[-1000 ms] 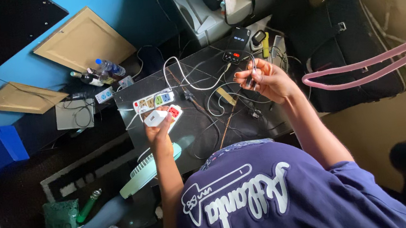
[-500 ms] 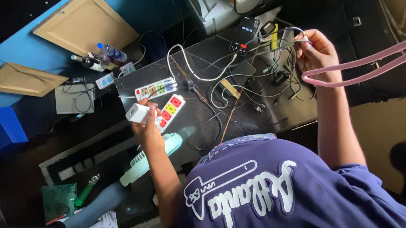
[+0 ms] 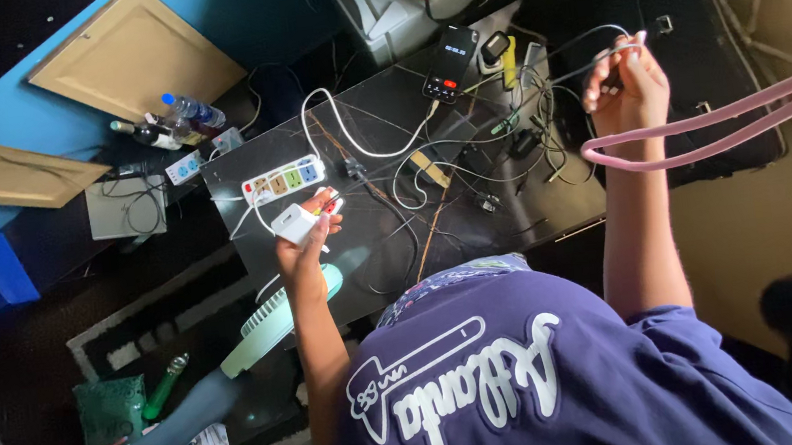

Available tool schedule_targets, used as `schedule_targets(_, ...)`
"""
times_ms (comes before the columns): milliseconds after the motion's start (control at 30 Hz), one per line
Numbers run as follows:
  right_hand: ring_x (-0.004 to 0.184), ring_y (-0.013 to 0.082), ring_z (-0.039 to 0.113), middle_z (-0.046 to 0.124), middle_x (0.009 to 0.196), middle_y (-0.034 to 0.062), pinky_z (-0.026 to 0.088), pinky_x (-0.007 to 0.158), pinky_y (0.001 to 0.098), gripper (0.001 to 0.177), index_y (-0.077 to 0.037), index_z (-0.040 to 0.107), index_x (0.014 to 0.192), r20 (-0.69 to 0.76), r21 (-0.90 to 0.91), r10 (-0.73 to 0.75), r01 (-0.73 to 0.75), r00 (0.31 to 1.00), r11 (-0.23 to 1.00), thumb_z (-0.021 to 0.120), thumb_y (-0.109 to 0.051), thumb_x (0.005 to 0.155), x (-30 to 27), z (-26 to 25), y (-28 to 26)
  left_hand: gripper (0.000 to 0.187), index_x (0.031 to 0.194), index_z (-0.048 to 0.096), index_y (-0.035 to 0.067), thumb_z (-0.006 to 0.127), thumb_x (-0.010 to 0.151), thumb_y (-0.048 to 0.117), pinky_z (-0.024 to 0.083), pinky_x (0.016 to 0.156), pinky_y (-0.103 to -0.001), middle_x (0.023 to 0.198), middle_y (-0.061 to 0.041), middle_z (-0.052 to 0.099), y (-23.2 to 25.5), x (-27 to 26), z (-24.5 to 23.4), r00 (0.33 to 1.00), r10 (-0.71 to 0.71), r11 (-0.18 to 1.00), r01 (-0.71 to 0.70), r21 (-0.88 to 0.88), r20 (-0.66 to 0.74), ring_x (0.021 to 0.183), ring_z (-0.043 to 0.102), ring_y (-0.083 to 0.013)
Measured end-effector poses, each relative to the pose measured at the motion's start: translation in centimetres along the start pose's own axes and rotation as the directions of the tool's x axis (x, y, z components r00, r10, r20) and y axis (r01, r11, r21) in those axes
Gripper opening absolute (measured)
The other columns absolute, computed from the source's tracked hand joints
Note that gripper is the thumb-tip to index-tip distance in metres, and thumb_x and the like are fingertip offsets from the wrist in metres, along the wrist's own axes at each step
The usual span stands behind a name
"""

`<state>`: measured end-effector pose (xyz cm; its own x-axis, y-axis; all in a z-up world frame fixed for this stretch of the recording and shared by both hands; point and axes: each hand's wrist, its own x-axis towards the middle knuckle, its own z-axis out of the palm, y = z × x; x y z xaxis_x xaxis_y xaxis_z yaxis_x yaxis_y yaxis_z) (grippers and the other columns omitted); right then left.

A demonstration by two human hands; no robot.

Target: The person organizes a cluttered desk by unplugging a small fan, coiling its power cord, and arranging multiple power strips and charging cables. They connect a smartphone to a charger and place it on the desk, then continue sorting and plugging in various adapters and cables into the power strips.

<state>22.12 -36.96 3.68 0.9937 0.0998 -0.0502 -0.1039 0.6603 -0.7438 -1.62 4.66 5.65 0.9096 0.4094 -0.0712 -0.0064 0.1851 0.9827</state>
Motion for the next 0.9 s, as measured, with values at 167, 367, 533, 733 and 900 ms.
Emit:
schedule_targets(167, 0.092, 0.0223, 0.072, 0.073, 0.107, 0.0158, 0.058, 0.077, 0.0294, 0.022, -0.009, 0.051, 0.139, 0.123, -0.213, 0.024, 0.003, 0.992, 0.977, 0.048, -0.020, 0.120, -1.8, 3.1, -0.1, 0.038, 0.133, 0.063, -0.005, 0.067, 0.097, 0.007, 0.057, 0.096, -0.035, 0.133, -0.018, 0.069, -0.5, 0.3, 1.8, 0.995, -0.093, 0.996, 0.093, 0.002, 0.024, 0.110, 0.071, -0.0216)
schedule_targets(367, 0.106, 0.0244, 0.072, 0.068, 0.120, 0.0159, 0.060, 0.087, 0.0374, 0.066, -0.014, 0.017, 0.160, 0.294, -0.551, 0.294, -0.090, 0.910, 0.830, 0.051, -0.011, 0.103, -5.8, 9.0, 3.9, 0.047, 0.144, 0.050, -0.004, 0.063, 0.101, 0.010, 0.045, 0.116, -0.036, 0.150, -0.016, 0.057, -4.7, 0.8, 5.9, 0.969, -0.136, 0.990, 0.143, -0.018, 0.208, 0.135, 0.059, -0.0235)
schedule_targets(533, 0.142, 0.0176, 0.053, 0.054, 0.156, 0.0124, 0.044, 0.114, 0.0320, 0.064, -0.014, 0.022, 0.166, 0.494, -0.548, 0.430, -0.114, 0.756, 0.829, 0.053, -0.020, 0.109, -8.1, 11.2, 9.8, 0.067, 0.162, 0.022, 0.001, 0.055, 0.107, 0.018, 0.038, 0.116, -0.031, 0.160, -0.015, 0.043, -12.3, 1.5, 8.7, 0.948, -0.115, 0.991, 0.088, 0.101, 0.297, 0.142, 0.046, -0.0210)
schedule_targets(733, 0.136, 0.0239, 0.052, 0.053, 0.148, 0.0147, 0.043, 0.111, 0.0357, 0.065, -0.007, 0.045, 0.152, 0.454, -0.718, 0.291, 0.152, 0.842, 0.679, 0.072, -0.026, 0.096, -8.8, 8.0, 11.7, 0.065, 0.168, 0.008, 0.008, 0.037, 0.116, 0.031, 0.032, 0.123, -0.034, 0.163, -0.014, 0.034, -19.2, 1.0, 9.6, 0.893, -0.204, 0.964, 0.255, -0.077, 0.400, 0.149, 0.037, -0.0206)
schedule_targets(900, 0.118, 0.0280, 0.060, 0.062, 0.125, 0.0143, 0.047, 0.100, 0.0373, 0.054, -0.006, 0.059, 0.138, 0.363, -0.837, 0.334, 0.147, 0.870, 0.527, 0.078, -0.024, 0.090, -8.2, 4.6, 11.4, 0.069, 0.164, -0.015, 0.023, 0.025, 0.110, 0.040, 0.028, 0.124, -0.035, 0.166, -0.007, 0.024, -20.2, 0.3, 11.4, 0.810, -0.307, 0.835, 0.481, -0.267, 0.499, 0.148, 0.033, -0.0200)
